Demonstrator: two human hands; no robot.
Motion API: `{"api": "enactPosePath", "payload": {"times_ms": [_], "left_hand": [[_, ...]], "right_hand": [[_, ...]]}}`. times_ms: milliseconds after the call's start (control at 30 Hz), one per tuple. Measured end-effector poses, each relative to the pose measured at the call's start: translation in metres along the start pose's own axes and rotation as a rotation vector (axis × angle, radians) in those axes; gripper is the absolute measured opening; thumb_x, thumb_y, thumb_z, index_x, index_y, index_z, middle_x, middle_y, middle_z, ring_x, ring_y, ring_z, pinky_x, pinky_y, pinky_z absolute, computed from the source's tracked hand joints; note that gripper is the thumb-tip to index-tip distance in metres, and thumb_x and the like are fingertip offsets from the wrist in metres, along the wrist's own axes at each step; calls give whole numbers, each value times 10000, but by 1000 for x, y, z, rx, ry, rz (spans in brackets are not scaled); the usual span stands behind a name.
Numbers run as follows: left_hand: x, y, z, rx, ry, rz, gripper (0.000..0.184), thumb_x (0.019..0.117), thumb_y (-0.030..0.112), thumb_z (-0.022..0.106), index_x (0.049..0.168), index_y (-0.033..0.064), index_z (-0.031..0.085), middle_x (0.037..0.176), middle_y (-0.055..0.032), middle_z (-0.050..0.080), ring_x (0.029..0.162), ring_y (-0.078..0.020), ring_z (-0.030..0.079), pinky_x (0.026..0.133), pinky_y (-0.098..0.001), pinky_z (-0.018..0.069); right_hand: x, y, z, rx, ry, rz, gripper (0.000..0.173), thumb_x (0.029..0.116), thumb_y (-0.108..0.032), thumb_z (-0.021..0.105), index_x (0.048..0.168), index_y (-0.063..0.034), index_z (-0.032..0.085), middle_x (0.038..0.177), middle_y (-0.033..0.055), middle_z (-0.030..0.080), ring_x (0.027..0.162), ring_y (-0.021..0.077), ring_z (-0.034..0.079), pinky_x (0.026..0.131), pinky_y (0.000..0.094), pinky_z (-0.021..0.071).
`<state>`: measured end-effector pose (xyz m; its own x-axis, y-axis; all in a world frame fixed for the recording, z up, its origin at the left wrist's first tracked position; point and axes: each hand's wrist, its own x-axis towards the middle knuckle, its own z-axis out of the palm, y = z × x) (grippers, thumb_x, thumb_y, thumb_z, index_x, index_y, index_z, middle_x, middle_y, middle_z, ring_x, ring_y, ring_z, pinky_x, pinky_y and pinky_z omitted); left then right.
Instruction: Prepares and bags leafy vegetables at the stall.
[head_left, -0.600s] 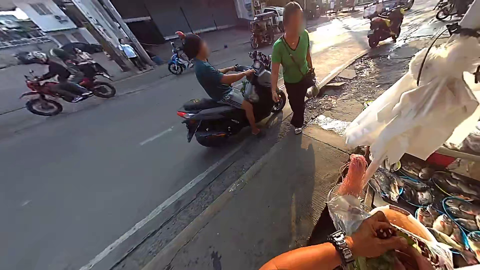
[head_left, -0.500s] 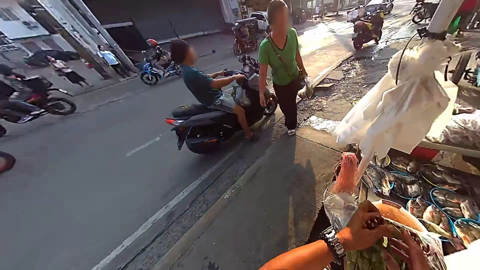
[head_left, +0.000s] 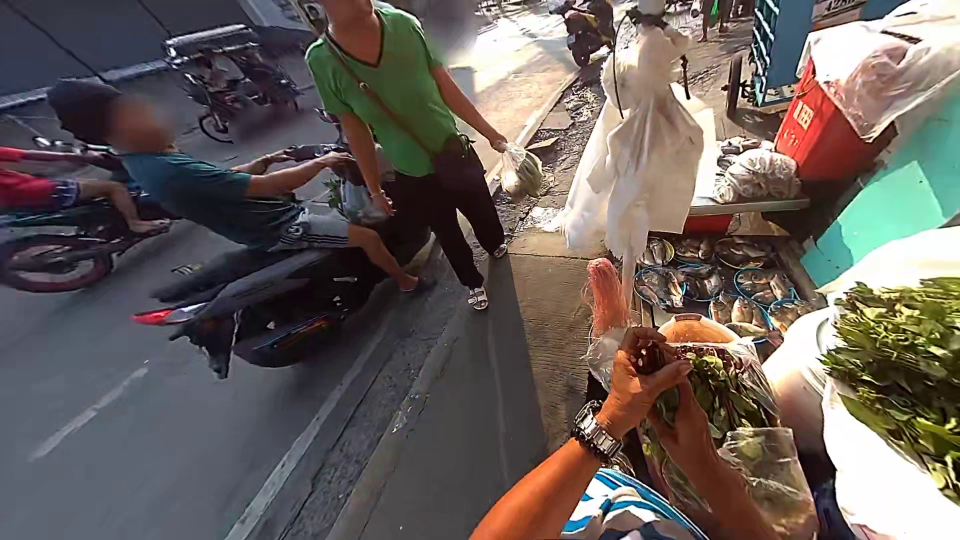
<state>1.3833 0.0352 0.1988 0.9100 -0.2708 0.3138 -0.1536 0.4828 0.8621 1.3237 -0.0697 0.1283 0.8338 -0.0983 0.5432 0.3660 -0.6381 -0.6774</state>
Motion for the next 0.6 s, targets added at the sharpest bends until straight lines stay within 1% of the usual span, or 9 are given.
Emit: {"api": "enactPosePath", "payload": {"times_ms": [67, 167, 233, 267, 333, 400, 467, 533, 600], "left_hand": [[-7, -8, -4, -3, 22, 27, 592, 808, 183, 835, 1231, -22, 476, 1055, -102, 731, 1023, -189, 718, 931, -344, 579], [-21, -24, -5, -74, 90, 65, 738, 802, 391, 865, 1275, 6, 449, 1111, -112, 723, 1060, -184, 704, 943, -342, 572], [-29, -29, -2, -98, 165, 23, 755, 792, 379, 875, 1278, 13, 427, 1101, -91, 713, 1042, -159, 700, 923, -315, 577], [-31, -31, -1, -85, 232, -16, 688, 788, 313, 882, 1237, -7, 471, 1062, -94, 720, 1013, -166, 710, 913, -323, 585], [-25, -31, -3, -63, 380, -128, 311, 807, 82, 809, 1029, -36, 626, 921, -125, 744, 894, -202, 733, 853, -360, 604], [-18, -32, -17, -61, 412, -254, 47, 922, 32, 660, 942, -2, 635, 845, -126, 740, 813, -212, 735, 780, -371, 612], [-10, -35, -45, -63, 454, -316, 109, 1006, 75, 517, 947, 47, 604, 803, -103, 736, 776, -215, 741, 735, -381, 623], [1, -35, -92, -111, 539, -290, 218, 1039, 168, 469, 876, 120, 605, 728, -38, 691, 730, -185, 714, 746, -390, 617], [10, -25, -147, -236, 684, -223, 319, 1055, 235, 457, 764, 179, 574, 641, 31, 595, 646, -130, 648, 740, -352, 596]], "right_hand": [[-1, 0, -3, -21, -1, -5, 635, 744, -81, 739, 1309, 137, 549, 1208, 293, 655, 1075, 411, 681, 895, 529, 573], [1, 1, -4, -66, -33, 7, 583, 711, -26, 722, 1259, 118, 582, 1169, 303, 651, 1038, 461, 669, 839, 585, 559], [0, 2, -1, -111, -52, 1, 581, 709, -21, 727, 1253, 122, 583, 1158, 310, 649, 1040, 473, 663, 829, 593, 550], [-1, 3, 2, -150, -58, -13, 575, 703, -25, 739, 1242, 118, 596, 1140, 303, 656, 1023, 471, 668, 807, 586, 551], [-1, 3, 9, -210, -102, -29, 614, 687, -7, 771, 1270, 104, 610, 1135, 296, 670, 1007, 475, 676, 793, 599, 553], [-1, 2, 11, -209, -243, 12, 738, 696, -33, 831, 1378, 60, 566, 1218, 288, 661, 1092, 476, 666, 845, 630, 547], [3, 4, 7, -102, -406, 97, 862, 768, -263, 853, 1503, -23, 474, 1387, 260, 585, 1250, 446, 590, 967, 647, 482], [7, 17, -1, 94, -394, 213, 919, 811, -463, 828, 1540, -59, 442, 1497, 224, 508, 1361, 398, 509, 1076, 632, 429], [8, 48, -14, 246, -215, 392, 732, 904, -390, 750, 1487, -25, 502, 1455, 210, 542, 1329, 327, 544, 1080, 524, 484]]}}
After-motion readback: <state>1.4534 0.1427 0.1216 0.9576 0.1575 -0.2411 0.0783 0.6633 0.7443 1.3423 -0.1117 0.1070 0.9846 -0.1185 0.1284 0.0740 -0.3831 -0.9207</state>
